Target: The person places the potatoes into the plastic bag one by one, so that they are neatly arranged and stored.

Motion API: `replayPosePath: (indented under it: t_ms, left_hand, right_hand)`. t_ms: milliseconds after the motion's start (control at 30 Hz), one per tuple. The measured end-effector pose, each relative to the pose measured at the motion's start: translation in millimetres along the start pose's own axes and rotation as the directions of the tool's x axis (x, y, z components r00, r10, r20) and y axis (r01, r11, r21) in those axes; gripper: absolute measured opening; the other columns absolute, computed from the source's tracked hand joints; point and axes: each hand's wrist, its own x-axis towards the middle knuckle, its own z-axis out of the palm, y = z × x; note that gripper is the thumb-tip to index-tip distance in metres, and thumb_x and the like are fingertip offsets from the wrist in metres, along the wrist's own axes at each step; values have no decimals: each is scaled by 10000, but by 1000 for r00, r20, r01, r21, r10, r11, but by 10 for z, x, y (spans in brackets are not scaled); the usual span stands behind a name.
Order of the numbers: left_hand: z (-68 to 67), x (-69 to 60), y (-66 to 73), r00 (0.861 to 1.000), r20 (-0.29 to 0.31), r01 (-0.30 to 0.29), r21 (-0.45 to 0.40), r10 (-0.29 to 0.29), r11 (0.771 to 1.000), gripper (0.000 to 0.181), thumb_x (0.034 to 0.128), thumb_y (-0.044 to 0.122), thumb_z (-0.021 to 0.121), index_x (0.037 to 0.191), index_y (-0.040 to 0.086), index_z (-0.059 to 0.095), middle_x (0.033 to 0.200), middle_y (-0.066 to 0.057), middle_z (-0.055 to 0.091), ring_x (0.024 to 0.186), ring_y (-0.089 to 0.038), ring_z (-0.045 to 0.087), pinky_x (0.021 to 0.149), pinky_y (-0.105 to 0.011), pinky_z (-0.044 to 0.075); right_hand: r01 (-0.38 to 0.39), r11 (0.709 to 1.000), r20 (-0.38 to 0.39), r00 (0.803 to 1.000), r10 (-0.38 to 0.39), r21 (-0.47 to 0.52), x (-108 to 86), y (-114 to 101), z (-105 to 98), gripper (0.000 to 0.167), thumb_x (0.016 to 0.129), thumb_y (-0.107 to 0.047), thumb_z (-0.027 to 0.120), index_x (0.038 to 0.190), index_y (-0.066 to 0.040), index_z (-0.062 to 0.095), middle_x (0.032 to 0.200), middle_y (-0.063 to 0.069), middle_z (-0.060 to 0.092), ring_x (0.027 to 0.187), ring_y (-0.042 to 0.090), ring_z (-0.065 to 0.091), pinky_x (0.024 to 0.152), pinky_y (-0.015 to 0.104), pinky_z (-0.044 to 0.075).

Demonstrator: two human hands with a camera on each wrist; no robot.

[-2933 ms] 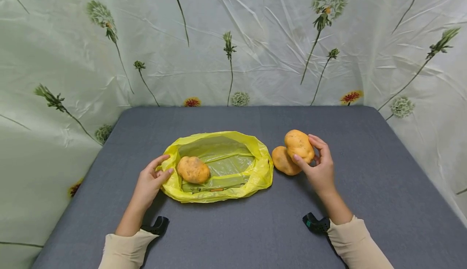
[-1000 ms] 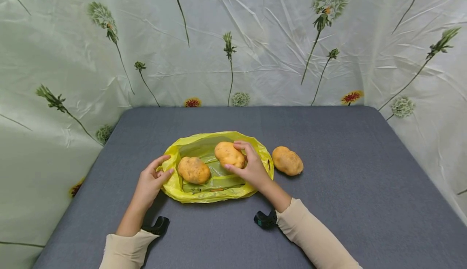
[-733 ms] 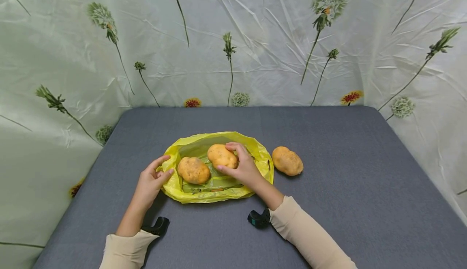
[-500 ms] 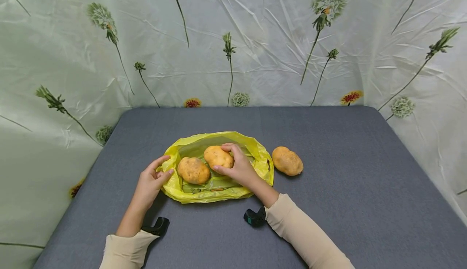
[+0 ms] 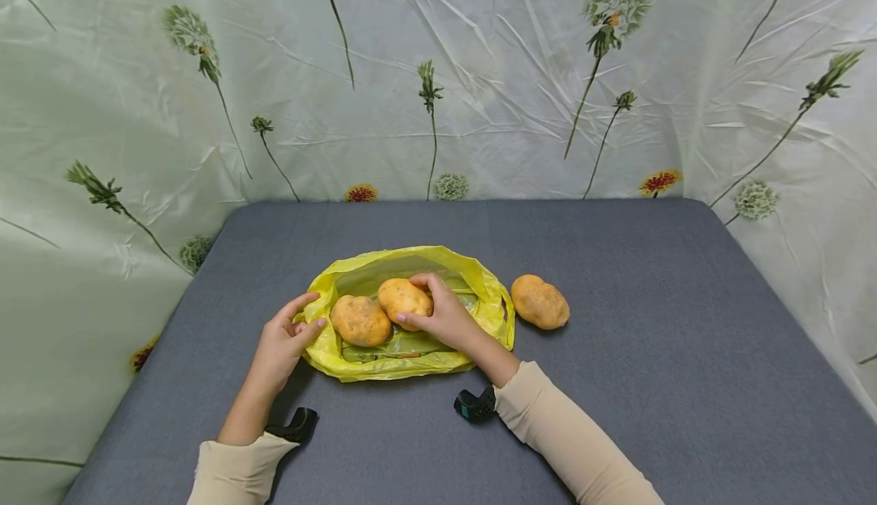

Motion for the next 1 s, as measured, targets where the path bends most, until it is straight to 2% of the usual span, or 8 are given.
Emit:
replayPosePath:
  t_ms: [167,333,533,700,800,867,1000]
  left_hand:
    - [3,-1,-4,1000,3,-3,-3,3,1000,442,863,-2,571,1270,-64,408,615,-30,367,514,-51,351,435,-189,330]
    - [4,6,-9,1000,5,-2,-9,2,1000,443,863,0,572,1271,-61,409,609,-30,368,512,-53,357,433,-190,334]
    - [0,12,-13,1000,8,8,-9,-8,1000,451,865,16,576,1276,-56,405,612,-25,359,514,-53,356,437,-198,340]
    - [-6,11,-19,1000,6,4,-6,-4,1000,450,863,14,578,1274,-54,409,610,-26,363,513,-54,354,436,-191,335]
    - [-8,7,-18,1000,7,11,-4,-11,1000,451,864,19,579,1276,-50,408,611,-25,363,514,-54,353,437,-192,334]
    - [-9,5,-17,1000,8,14,-7,-14,1000,452,865,18,577,1278,-51,406,613,-23,360,516,-52,353,438,-189,335]
    - [-9,8,-22,1000,10,13,-20,-13,1000,449,864,8,573,1277,-55,406,615,-21,356,519,-50,354,441,-183,336]
  right_hand:
    - [-38,999,19,999,38,-17,-11,-29,-12,581,771,-270,719,1219,-48,422,1157,87,470,1014,191,476,818,341,413]
    - [-51,998,18,999,51,-21,-40,-57,-43,587,792,-301,694,1252,-73,410,1211,82,440,1067,200,460,843,359,410]
    - [28,999,-10,1000,-29,-20,-100,-88,-118,518,863,-303,607,1282,-75,404,1275,72,426,1206,231,371,968,380,312]
    - [86,996,-35,996,-86,1,-154,-121,-179,538,886,-316,569,1322,-78,362,1318,57,395,1224,213,351,993,359,276]
    - [141,990,-61,988,-140,11,-188,-150,-215,533,884,-264,581,1326,-72,352,1323,66,388,1221,200,350,998,336,267]
    - [148,989,-68,987,-147,15,-229,-267,-268,527,880,-194,591,1322,-39,350,1324,105,391,1224,212,350,1002,334,260]
    - [174,985,-88,981,-173,-1,-280,-292,-339,540,865,-144,608,1327,-41,349,1330,113,392,1230,217,346,1002,351,261]
